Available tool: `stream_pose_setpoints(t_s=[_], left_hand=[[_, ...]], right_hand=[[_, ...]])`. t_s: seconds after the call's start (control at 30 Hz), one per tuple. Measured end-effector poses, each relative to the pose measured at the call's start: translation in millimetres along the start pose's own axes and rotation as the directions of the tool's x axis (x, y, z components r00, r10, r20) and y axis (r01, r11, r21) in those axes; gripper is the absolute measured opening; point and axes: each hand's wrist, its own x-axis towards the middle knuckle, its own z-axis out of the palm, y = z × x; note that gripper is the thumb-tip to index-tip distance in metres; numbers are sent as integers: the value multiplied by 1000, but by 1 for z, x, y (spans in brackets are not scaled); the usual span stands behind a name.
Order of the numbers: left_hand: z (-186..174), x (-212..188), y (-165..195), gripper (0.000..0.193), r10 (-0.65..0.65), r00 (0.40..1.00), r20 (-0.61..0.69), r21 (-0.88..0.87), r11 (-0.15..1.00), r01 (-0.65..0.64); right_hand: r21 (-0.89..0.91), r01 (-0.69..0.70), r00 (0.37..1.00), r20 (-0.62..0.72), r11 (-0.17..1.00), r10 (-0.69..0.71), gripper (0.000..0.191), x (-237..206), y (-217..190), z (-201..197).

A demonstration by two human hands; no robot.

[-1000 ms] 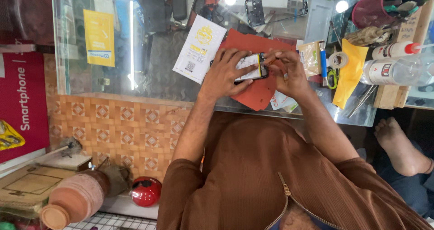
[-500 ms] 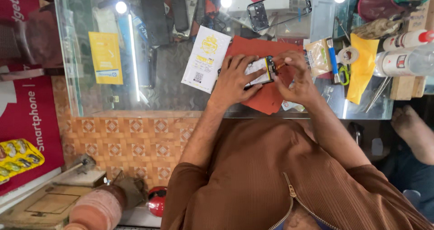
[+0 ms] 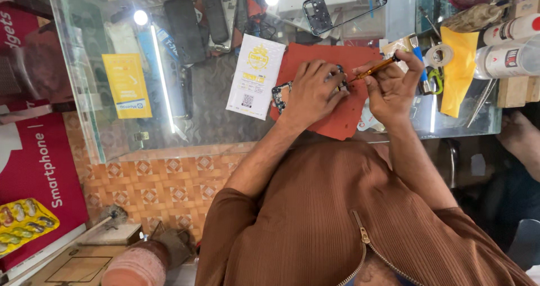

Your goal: The person disassembles a smartphone by prying open the back cover and removing the battery. They then use a screwdriver to unscrew internal components and wipe the device with a cloth. The person reassembles the phone by placing the back cover back on and securing it.

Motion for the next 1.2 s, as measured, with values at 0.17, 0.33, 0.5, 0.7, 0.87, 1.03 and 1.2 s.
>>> stream_pose_setpoints(t_s=[0.17, 0.33, 0.5, 0.7, 0.87, 1.03, 1.2], left_hand=[[4, 3, -4, 13, -24, 997, -76, -67, 998, 19], [-11, -10, -20, 14, -36, 991, -129, -62, 998, 28], [-20, -23, -30, 20, -78, 977, -199, -70, 995, 65], [-13, -30, -35, 23, -98, 971, -220, -84, 993, 81], [-9, -34, -38, 23, -97, 973, -210, -82, 993, 81], [-7, -35, -39, 24, -102, 973, -206, -106, 991, 81], [-6, -37, -40, 24, -106, 970, -218, -118, 990, 82]], right_hand=[[-19, 4, 1000, -17, 1000, -4, 70, -3, -1, -1], [-274, 119, 993, 46, 954, -110, 74, -11, -1, 3], [-346, 189, 981, 105, 919, -162, 73, -18, 8, 10], [-333, 200, 976, 147, 921, -159, 72, -26, 14, 9], [-337, 222, 969, 179, 915, -169, 72, -28, 16, 7], [-356, 250, 963, 189, 901, -193, 71, -31, 20, 6], [-352, 250, 961, 206, 902, -186, 71, -30, 22, 3]])
